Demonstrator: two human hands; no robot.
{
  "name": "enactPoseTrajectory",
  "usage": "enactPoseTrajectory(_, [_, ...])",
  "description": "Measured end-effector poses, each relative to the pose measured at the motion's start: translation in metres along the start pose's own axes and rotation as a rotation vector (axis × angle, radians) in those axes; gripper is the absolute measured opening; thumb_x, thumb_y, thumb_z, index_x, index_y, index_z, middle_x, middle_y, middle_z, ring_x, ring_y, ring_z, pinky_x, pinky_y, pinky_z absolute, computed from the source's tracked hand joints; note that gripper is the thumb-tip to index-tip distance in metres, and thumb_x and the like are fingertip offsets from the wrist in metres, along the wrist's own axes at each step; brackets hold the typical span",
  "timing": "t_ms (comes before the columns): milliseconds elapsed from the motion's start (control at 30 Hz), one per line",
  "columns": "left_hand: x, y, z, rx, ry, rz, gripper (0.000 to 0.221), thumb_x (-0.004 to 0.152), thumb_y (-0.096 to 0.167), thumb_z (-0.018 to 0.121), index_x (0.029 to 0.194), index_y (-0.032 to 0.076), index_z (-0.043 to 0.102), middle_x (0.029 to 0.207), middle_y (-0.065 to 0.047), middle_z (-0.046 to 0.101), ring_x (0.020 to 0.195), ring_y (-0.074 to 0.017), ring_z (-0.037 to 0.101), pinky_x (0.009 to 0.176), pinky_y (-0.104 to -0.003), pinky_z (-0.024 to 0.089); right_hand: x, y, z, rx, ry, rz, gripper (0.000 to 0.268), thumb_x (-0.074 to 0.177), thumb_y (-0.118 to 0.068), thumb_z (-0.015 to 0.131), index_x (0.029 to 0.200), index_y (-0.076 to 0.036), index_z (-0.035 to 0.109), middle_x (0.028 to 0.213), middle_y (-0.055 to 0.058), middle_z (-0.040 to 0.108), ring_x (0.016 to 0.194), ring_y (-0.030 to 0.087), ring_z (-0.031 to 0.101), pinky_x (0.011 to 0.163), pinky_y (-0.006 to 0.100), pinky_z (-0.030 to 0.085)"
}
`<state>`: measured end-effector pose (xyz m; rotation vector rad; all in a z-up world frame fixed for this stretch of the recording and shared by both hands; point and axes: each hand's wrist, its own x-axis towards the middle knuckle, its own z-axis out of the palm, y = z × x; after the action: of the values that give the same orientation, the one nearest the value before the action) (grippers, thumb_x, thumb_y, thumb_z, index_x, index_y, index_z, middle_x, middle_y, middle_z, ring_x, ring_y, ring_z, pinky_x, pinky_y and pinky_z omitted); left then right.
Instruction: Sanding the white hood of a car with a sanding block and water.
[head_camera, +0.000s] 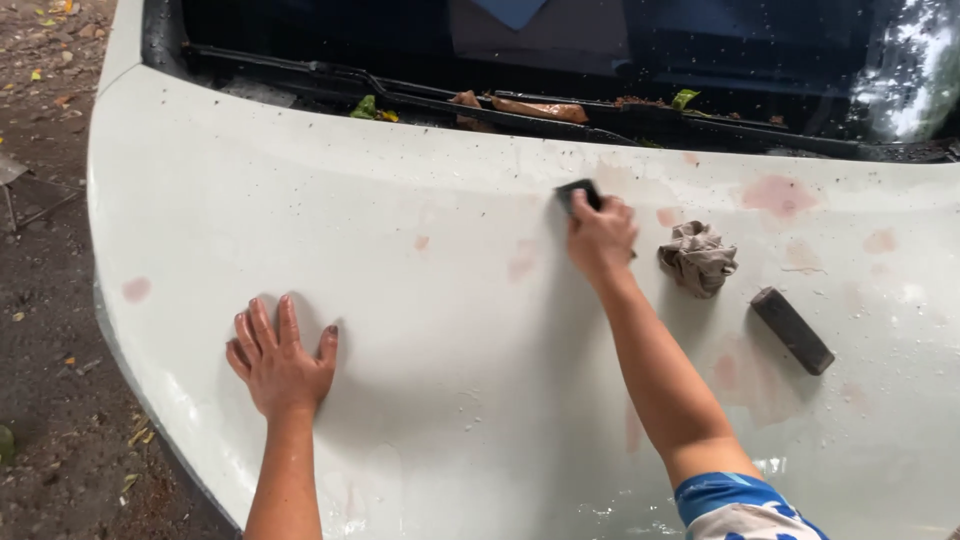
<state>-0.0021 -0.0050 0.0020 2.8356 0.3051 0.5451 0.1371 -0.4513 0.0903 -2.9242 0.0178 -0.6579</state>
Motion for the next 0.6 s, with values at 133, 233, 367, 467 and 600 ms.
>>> enactPoseTrajectory(133, [0.003,0.001,-0.001,-0.008,0.01,-0.002,0.083,0.093,0.072,0.041,0.159,0.022,0.039,0.169,-0.016,0.022,0.156,-0.0368,0.015,0.123,-0.059,0.009,-0.003,-0.03,0.008,-0.124,0.148,0.14,0.042,0.084,-0.025,0.07,0.126,-0.025,0.07,0.12,0.024,0.058,0.111,0.044,0.052,0.084,0.057,0.044])
enactPoseTrajectory(233, [0.0,0.001,-0.005,-0.006,0.009,-0.019,0.082,0.093,0.071,0.042,0.159,0.022,0.04,0.17,-0.016,0.023,0.157,-0.036,0.016,0.124,-0.059,0.01,0.011,-0.055,0.005,-0.155,0.081,0.025,0.043,0.088,-0.026,0.069,0.131,-0.021,0.068,0.122,0.02,0.059,0.111,0.041,0.053,0.087,0.056,0.046])
enactPoseTrajectory(367, [0.0,0.003,-0.003,0.001,0.021,-0.001,0.082,0.093,0.072,0.042,0.159,0.023,0.041,0.17,-0.016,0.023,0.156,-0.0358,0.016,0.123,-0.059,0.011,-0.007,0.008,-0.016,-0.028,0.034,-0.071,0.043,0.091,-0.025,0.067,0.135,-0.025,0.068,0.123,0.019,0.06,0.112,0.042,0.054,0.087,0.056,0.047])
enactPoseTrajectory(467, [0.002,0.0,-0.002,0.014,0.021,-0.009,0.082,0.092,0.072,0.041,0.158,0.023,0.04,0.169,-0.016,0.024,0.156,-0.0358,0.017,0.123,-0.059,0.012,-0.01,-0.01,-0.008,-0.149,0.081,0.002,0.044,0.087,-0.025,0.068,0.131,-0.021,0.068,0.117,0.022,0.061,0.105,0.042,0.056,0.08,0.056,0.048])
enactPoseTrajectory(600, [-0.005,0.002,-0.004,0.029,0.0,-0.008,0.082,0.094,0.073,0.039,0.159,0.022,0.04,0.169,-0.015,0.023,0.156,-0.0353,0.017,0.124,-0.058,0.011,-0.007,-0.092,0.001,0.049,-0.02,-0.151,0.026,0.102,-0.016,0.06,0.127,-0.014,0.067,0.116,0.018,0.066,0.106,0.038,0.062,0.082,0.053,0.052])
